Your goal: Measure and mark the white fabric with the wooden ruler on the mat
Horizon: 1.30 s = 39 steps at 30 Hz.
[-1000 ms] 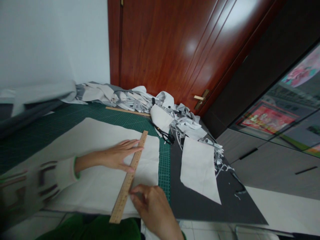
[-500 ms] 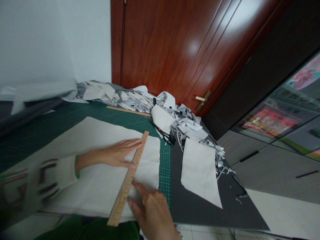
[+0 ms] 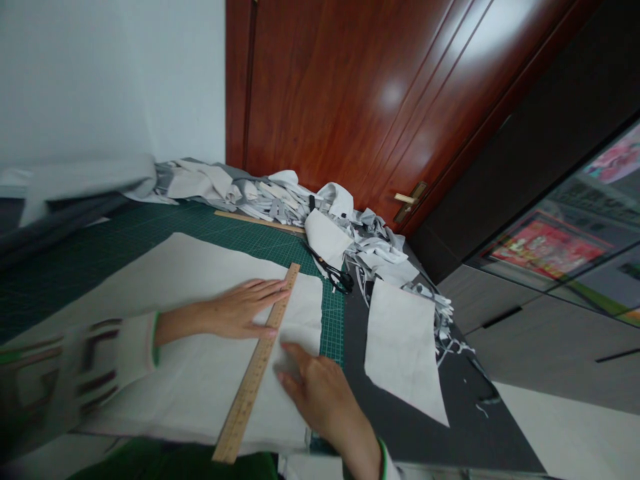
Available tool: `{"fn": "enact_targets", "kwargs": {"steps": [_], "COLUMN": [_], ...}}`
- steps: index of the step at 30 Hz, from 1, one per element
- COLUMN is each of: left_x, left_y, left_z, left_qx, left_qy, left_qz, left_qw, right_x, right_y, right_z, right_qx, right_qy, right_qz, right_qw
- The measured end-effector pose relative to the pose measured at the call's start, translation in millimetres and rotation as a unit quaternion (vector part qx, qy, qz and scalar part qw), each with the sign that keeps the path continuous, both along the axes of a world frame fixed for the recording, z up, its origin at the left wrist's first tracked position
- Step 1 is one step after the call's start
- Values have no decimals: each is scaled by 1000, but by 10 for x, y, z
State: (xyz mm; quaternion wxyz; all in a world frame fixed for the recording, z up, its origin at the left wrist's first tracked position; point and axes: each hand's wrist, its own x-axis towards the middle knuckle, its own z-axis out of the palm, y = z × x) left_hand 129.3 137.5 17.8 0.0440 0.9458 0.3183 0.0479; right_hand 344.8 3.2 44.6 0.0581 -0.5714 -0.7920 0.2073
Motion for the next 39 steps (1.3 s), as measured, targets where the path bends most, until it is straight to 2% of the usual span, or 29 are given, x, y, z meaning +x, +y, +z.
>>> {"fn": "enact_targets", "kwargs": {"steps": [7,12,16,23,29,39], "left_x": [-1,-3,-9,0,112,139], "left_y": [-17,-27,-35,124,354,363], "left_z": [1,0,-16,13,20,-101], "left_qx": [7,9,3,26,35,37], "left_qy": [16,12,10,-41,-28,-23], "left_qz": [1,1,6,-4,-2,8], "left_qw": [1000,1000,1000,999,999,999], "right_x": [-42,-123,-146,-119,-137,-140], "right_y": [568,940,1141,1233,1187,1329], "right_z": [34,-6,-3,-18,-39,-80], "right_qx": [31,72,92,100,115,126], "right_qy": [-54,-134,-155,-163,-169,-160], "right_qz": [23,-32,-61,-69,-87,-126], "right_qw": [998,988,982,979,975,971]}}
